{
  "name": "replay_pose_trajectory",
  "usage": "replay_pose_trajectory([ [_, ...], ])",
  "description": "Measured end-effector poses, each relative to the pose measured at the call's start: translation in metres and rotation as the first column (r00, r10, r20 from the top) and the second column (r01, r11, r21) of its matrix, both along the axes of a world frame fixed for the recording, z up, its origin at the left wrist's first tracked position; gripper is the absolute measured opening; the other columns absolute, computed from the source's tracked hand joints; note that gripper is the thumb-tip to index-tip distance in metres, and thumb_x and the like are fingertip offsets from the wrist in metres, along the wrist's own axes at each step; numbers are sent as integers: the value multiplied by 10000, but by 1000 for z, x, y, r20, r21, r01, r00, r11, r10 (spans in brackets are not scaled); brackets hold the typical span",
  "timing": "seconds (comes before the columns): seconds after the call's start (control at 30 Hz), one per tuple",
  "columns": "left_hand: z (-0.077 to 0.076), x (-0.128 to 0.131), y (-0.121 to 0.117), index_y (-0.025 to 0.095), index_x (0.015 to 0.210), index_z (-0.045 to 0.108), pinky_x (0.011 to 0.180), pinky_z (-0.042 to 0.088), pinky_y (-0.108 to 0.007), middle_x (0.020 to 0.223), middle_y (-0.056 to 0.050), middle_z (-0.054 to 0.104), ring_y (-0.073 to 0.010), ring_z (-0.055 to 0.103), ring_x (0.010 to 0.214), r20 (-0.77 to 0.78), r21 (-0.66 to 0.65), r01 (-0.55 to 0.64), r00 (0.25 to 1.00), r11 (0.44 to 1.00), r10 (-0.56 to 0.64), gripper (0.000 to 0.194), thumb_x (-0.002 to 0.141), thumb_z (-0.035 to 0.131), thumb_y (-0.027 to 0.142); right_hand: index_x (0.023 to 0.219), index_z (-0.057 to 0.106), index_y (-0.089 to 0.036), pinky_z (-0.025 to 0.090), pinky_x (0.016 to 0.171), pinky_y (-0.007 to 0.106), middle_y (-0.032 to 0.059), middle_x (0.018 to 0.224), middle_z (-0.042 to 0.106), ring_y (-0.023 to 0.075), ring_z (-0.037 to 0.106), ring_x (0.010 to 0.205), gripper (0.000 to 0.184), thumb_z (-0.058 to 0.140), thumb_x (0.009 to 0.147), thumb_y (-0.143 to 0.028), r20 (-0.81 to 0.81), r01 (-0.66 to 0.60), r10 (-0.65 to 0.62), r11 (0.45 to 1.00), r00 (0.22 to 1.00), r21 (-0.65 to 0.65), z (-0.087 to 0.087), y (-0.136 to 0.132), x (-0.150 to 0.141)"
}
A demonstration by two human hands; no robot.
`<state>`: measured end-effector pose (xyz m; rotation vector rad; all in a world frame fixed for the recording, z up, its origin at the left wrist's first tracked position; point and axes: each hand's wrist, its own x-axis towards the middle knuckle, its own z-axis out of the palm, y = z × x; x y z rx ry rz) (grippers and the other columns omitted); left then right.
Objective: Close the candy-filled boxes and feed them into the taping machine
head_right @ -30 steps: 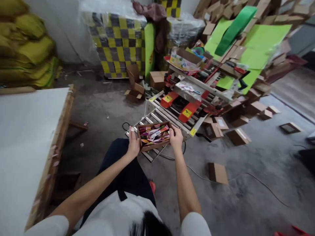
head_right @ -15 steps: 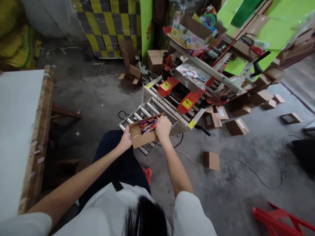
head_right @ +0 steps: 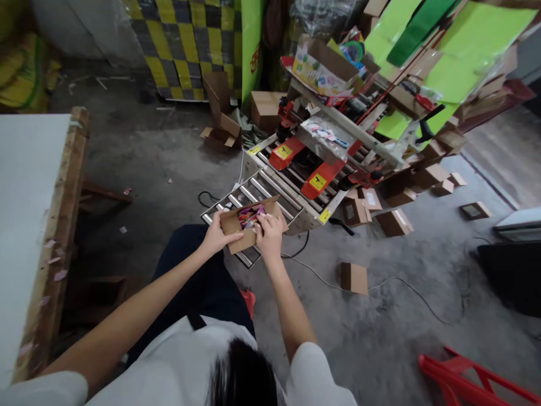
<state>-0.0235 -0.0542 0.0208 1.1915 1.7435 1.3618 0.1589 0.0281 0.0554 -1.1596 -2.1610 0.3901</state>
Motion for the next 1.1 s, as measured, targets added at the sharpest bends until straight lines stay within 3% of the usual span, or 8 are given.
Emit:
replay_pose_trajectory([
  [0.17,-1,-11,6,172,1371,490,1112,382,-529,1305,-156,571,-376,525,1252,-169,27,65,984,998,-60,961,568,901,501,855,753,-189,360,993,458,103,961,692,284,496,1063,255,527,961,-243,347,-21,54,995,936,-99,5,3,-9],
  [0.3,1,-13,5,184,1327,534,1109,391,-519,1297,-151,586,-344,531,1252,-251,127,164,959,978,-129,758,705,817,514,777,729,-161,359,967,478,125,886,681,306,487,1050,264,533,937,-234,469,17,20,997,883,-74,7,13,-17],
  [0.5,8,-12,7,224,1104,644,1134,378,-480,1363,-93,610,-256,526,1295,-326,294,370,906,881,-272,278,896,650,407,835,645,-157,407,983,442,107,878,604,260,506,960,245,445,936,-255,47,96,-99,993,994,63,-7,8,-5],
  [0.67,12,-13,8,239,858,684,1077,396,-499,1214,-48,704,-293,549,1210,-344,239,387,891,891,-296,197,863,681,437,1331,469,-97,354,1081,527,239,1302,440,315,377,1303,452,371,1005,-394,-275,442,-395,887,876,133,-26,-22,-4],
  [0.77,15,-3,-7,239,838,705,1041,398,-499,1206,-43,709,-306,540,1166,-347,197,306,910,931,-226,215,858,687,452,1488,328,-87,279,1130,597,268,1472,318,341,220,1440,575,288,1030,-431,-160,344,-330,937,930,65,-44,-41,-12],
  [0.9,22,6,-22,228,890,741,954,441,-443,1087,-71,725,-260,580,993,-280,139,217,944,966,-172,304,954,538,446,1512,367,-127,208,1188,593,192,1550,308,297,145,1496,607,164,1029,-434,-56,105,-112,987,992,-119,-48,-39,-9],
  [1.0,23,2,-6,215,852,733,898,475,-397,906,-72,688,-231,597,887,-216,89,192,962,977,-169,320,935,555,467,1504,406,-168,196,1224,537,130,1559,335,248,167,1503,621,193,1019,-491,-121,6,-30,980,992,-198,-41,-29,2],
  [1.1,18,-1,26,190,1139,681,930,501,-407,1114,-102,644,-266,603,1002,-83,30,167,983,985,-164,516,723,784,478,1510,403,-163,213,1228,523,125,1560,341,252,194,1501,640,254,1011,-534,-265,-6,-56,974,963,-225,-39,-29,6],
])
